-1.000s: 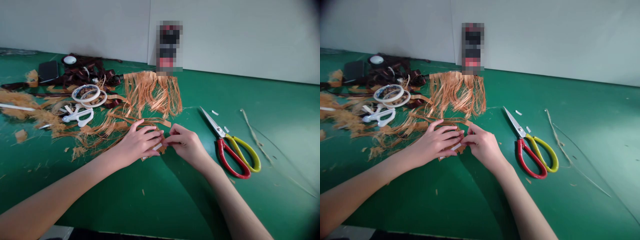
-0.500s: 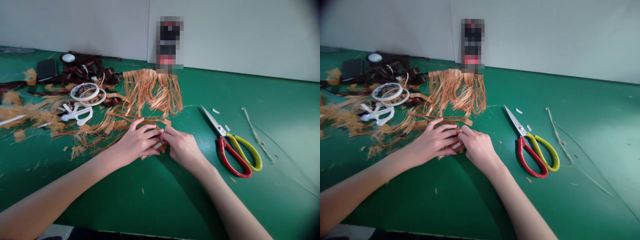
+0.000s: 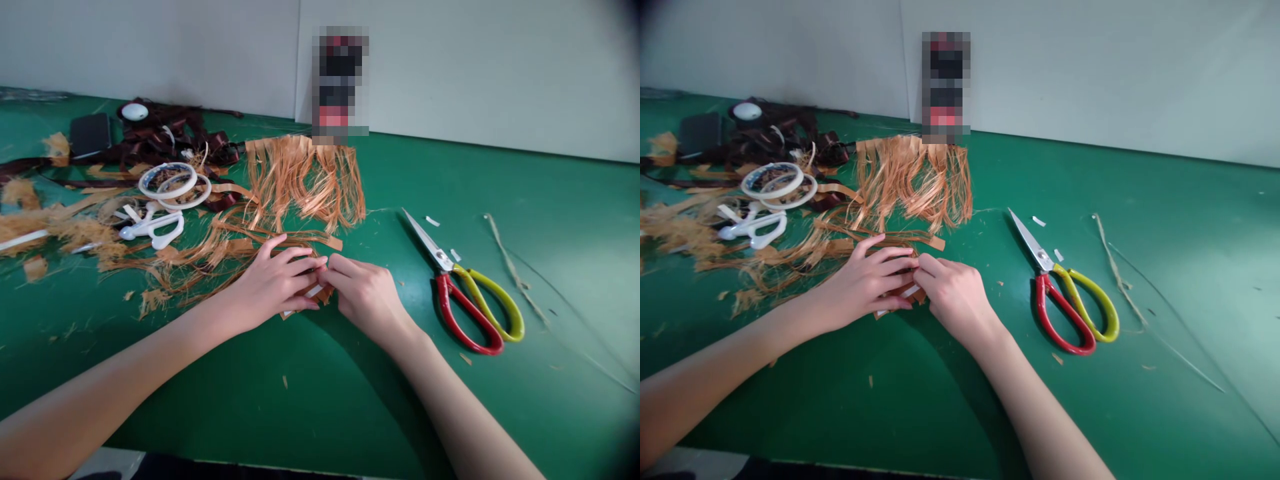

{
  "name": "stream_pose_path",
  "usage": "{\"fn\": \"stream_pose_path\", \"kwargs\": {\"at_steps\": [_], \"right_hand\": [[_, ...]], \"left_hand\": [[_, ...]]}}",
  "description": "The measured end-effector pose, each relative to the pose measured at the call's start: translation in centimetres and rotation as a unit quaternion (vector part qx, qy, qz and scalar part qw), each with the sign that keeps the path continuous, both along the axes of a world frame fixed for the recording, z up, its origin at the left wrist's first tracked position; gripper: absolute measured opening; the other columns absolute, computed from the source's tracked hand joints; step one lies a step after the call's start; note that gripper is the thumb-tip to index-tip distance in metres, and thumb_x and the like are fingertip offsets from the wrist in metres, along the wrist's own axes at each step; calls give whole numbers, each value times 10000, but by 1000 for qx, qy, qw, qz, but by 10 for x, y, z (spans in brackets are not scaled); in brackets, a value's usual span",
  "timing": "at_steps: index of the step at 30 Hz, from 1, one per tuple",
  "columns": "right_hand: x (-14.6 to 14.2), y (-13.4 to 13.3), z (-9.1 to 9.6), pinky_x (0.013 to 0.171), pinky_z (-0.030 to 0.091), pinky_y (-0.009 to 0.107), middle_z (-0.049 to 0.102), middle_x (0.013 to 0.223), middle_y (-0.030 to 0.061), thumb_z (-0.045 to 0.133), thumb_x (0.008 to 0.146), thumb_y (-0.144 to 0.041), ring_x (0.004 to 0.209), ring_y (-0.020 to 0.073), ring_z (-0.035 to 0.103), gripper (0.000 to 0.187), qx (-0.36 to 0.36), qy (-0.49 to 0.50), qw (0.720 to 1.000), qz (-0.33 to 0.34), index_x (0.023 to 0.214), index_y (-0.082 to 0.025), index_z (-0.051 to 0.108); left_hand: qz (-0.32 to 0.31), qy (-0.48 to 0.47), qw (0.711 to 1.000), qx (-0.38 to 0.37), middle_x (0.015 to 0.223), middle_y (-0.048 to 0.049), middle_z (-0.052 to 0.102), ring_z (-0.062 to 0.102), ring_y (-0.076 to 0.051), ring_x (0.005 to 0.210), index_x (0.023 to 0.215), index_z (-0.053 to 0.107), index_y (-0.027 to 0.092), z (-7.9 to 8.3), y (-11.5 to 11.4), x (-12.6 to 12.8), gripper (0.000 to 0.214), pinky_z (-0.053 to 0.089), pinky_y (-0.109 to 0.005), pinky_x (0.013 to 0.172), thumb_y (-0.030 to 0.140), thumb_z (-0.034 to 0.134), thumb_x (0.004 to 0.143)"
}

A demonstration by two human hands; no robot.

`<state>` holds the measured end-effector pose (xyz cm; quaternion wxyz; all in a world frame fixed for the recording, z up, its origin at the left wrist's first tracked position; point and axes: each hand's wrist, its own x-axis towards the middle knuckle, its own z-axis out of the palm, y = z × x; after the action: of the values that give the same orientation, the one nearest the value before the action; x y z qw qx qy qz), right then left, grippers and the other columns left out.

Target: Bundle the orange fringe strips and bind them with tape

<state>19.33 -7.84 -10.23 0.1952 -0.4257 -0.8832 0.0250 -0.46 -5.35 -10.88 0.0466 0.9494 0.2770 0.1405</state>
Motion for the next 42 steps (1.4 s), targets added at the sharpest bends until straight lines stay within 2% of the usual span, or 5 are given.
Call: {"fn": "stream_pose_path", "kwargs": {"at_steps": [7, 11, 18, 31, 42], "right_hand": [[-4, 2, -3, 610, 361, 246, 598, 839, 32, 455, 812, -56, 707, 144, 496, 176, -42, -8, 999, 20, 803, -189, 571], [-3, 3, -7, 596, 357, 247, 596, 853, 41, 452, 803, -46, 713, 147, 501, 185, -33, 8, 999, 18, 853, -178, 572], [-3, 5, -8, 566, 327, 227, 548, 784, 13, 440, 761, -15, 667, 131, 461, 201, -44, 32, 998, 15, 787, -187, 540], [2, 4, -1, 552, 287, 198, 441, 728, -18, 382, 710, 50, 627, 100, 398, 261, -129, 107, 986, 23, 707, -191, 484], [8, 5, -3, 593, 331, 214, 468, 753, -10, 409, 732, 46, 652, 94, 455, 276, -202, 179, 963, -12, 679, -181, 556]], "left_hand": [[-1, -4, 1000, -22, 1252, -40, 618, 467, -242, 1253, 1063, 637, 228, 0, 0, 0, 310, 132, -525, 1108, 460, 536, 885], [-2, -1, 1000, -19, 1246, -44, 621, 470, -251, 1248, 1082, 641, 228, 0, 0, 0, 310, 150, -544, 1100, 446, 538, 888], [-9, -9, 1000, 6, 1222, -52, 637, 493, -255, 1223, 1072, 650, 217, -1, 1, 1, 310, 181, -544, 1087, 440, 541, 887], [-11, -8, 1000, 23, 1284, -35, 599, 499, -252, 1215, 1143, 631, 241, -2, 0, 0, 360, 184, -535, 1090, 471, 483, 908], [-4, -9, 1000, 18, 1295, -45, 591, 498, -242, 1217, 1170, 599, 194, -1, 0, 0, 403, 167, -516, 1104, 476, 463, 918]]}}
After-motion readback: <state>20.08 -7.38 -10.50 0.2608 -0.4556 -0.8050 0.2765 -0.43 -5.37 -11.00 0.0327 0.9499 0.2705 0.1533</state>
